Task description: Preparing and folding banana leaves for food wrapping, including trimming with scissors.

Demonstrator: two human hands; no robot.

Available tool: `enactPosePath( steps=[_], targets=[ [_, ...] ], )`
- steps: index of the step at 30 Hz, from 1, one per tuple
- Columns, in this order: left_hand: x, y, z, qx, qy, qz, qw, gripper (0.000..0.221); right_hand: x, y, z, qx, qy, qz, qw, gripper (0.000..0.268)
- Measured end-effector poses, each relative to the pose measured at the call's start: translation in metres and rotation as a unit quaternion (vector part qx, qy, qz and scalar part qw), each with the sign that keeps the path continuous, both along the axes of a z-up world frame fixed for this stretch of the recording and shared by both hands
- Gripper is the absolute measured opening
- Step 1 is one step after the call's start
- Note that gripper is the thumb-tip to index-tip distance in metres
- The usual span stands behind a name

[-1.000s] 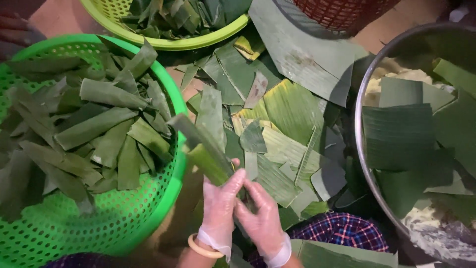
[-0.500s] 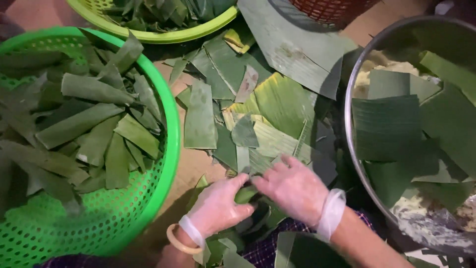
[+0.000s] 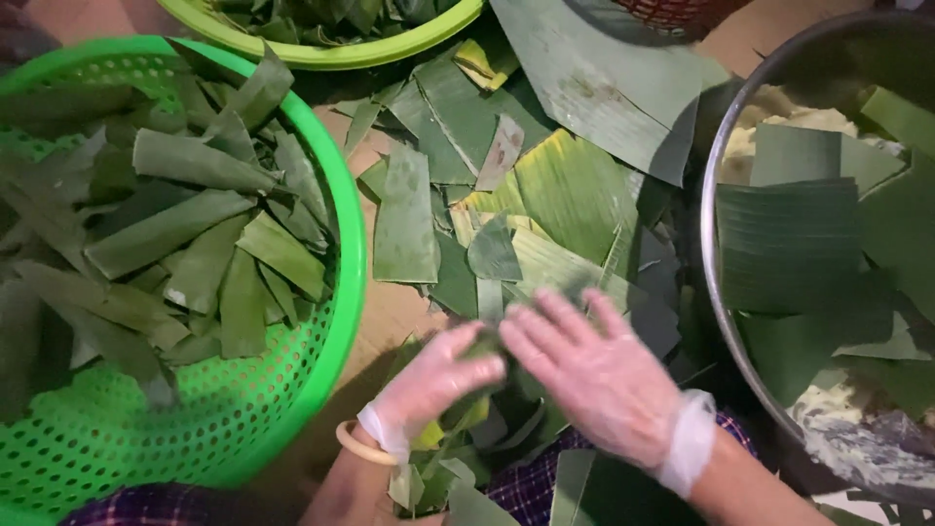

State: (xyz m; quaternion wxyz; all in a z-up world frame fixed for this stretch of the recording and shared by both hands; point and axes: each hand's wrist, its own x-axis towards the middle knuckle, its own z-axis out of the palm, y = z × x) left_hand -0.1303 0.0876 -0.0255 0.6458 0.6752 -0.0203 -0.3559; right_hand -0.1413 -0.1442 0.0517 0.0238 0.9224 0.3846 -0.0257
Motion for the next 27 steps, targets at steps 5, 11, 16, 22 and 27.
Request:
enactPosePath(
  steps=[5,11,16,22,27],
  targets=[
    [0.006,-0.014,0.008,-0.244,0.226,0.359,0.872,0.033,-0.033,0.027,0.015,0.278,-0.029,-0.225,0.933,0.061],
    [0.001,-0.02,0.034,-0.183,0.198,0.437,0.858,0.046,-0.06,0.067,-0.027,0.393,0.331,-0.441,0.736,0.015],
    [0.001,-0.014,0.025,-0.131,0.168,0.327,0.921,0.062,-0.018,0.03,0.042,0.517,0.333,-0.593,0.52,0.018],
    [-0.003,-0.017,-0.004,-0.21,0.181,0.336,0.9,0.034,-0.012,-0.142,0.045,0.837,0.222,-0.185,0.464,0.025],
    [0.0,-0.016,0.013,-0.195,0.189,0.309,0.912,0.04,0.009,-0.007,0.047,0.347,0.105,-0.395,0.844,0.037]
  ],
)
